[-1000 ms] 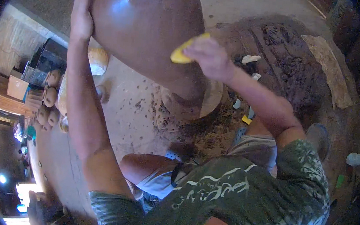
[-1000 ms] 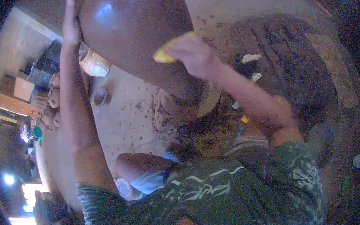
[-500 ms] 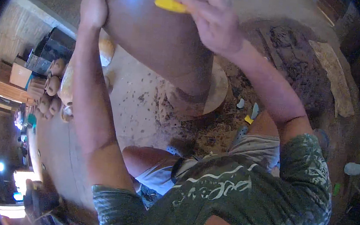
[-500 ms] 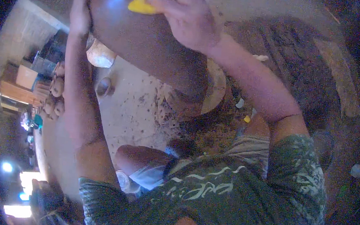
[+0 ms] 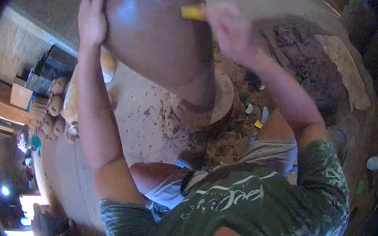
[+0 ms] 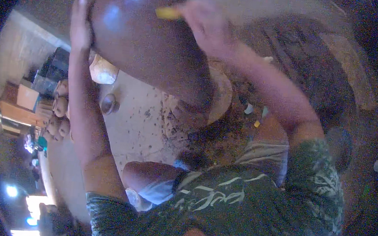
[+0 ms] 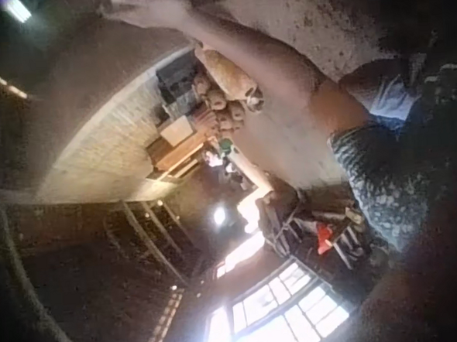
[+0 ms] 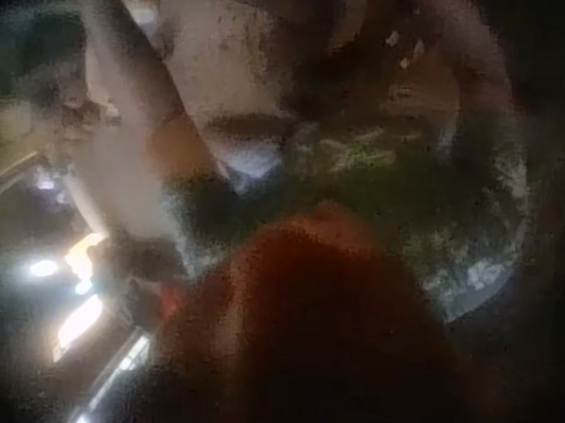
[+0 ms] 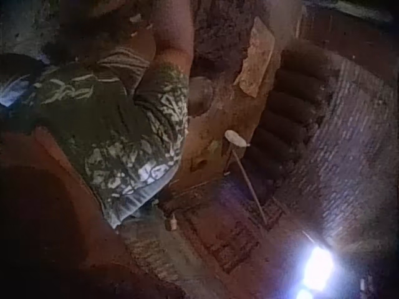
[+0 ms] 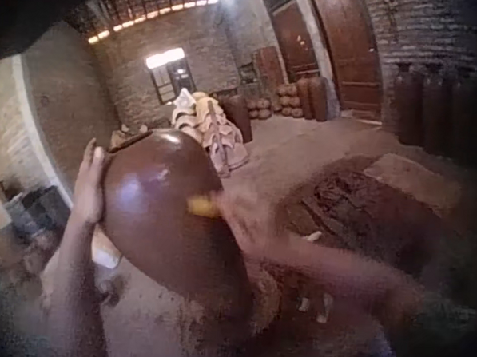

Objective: The person uses a yellow rib tool to smooth the outer surface of a large clay vessel while it rotates on a wheel. The person works from the midsection up to the rim, applying pressure to remove irregularities.

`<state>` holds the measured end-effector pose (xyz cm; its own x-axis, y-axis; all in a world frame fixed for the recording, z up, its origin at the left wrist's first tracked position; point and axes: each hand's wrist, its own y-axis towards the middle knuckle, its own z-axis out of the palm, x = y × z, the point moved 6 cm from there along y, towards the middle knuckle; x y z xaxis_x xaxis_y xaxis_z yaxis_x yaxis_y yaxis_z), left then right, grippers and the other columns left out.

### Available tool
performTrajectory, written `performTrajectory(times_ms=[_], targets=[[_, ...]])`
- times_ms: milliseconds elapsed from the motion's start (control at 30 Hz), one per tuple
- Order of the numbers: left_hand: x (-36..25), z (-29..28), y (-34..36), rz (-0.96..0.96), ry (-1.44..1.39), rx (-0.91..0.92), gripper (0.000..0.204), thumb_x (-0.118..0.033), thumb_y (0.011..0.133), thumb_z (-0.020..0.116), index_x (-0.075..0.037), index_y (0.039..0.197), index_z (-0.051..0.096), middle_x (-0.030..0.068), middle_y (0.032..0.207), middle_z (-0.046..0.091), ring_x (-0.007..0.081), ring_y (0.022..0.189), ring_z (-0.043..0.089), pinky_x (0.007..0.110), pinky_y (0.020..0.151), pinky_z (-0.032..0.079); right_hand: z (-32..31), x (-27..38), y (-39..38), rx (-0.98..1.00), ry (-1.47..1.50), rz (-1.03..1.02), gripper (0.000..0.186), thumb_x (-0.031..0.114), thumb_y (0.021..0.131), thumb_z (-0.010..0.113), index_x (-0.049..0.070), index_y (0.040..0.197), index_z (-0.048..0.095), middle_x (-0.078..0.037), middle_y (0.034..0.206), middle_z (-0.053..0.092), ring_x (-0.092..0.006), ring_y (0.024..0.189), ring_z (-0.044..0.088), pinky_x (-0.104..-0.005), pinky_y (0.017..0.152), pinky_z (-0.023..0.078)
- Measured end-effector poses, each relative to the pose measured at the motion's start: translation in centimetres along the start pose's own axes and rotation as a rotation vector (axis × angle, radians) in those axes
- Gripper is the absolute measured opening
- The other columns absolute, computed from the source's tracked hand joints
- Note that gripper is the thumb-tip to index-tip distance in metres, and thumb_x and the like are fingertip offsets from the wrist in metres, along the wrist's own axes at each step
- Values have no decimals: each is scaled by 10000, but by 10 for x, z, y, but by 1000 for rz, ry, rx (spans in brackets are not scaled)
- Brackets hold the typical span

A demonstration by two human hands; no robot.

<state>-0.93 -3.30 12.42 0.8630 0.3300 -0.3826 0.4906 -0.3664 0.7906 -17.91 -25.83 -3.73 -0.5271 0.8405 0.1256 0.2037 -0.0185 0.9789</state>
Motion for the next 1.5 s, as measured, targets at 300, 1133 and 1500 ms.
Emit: performTrajectory(times_ms=[300,1133,1500], targets=[[23,3,7,-19,-13,-4,897,-631,1026,431,94,1545,343,273,1589,397,355,1481,385,397,1224,258,17,15,11,-58,2,-72,214,48,925,643,56,1115,739,-119,1051,709,-322,1045,671,-412,923,541],[-3,3,9,-1,7,-73,795,-608,1063,352,37,1523,415,232,1548,466,335,1452,417,410,1204,296,60,52,-152,506,-117,-247,439,115,808,661,93,1241,732,-57,1129,698,-270,1067,630,-407,933,520],[119,21,-68,-689,-794,-124,823,-693,1046,255,-73,1581,343,163,1578,431,368,1435,415,532,1176,355,24,61,30,-27,-125,-309,346,87,829,700,127,1166,769,-29,1058,703,-251,940,634,-405,822,497]])
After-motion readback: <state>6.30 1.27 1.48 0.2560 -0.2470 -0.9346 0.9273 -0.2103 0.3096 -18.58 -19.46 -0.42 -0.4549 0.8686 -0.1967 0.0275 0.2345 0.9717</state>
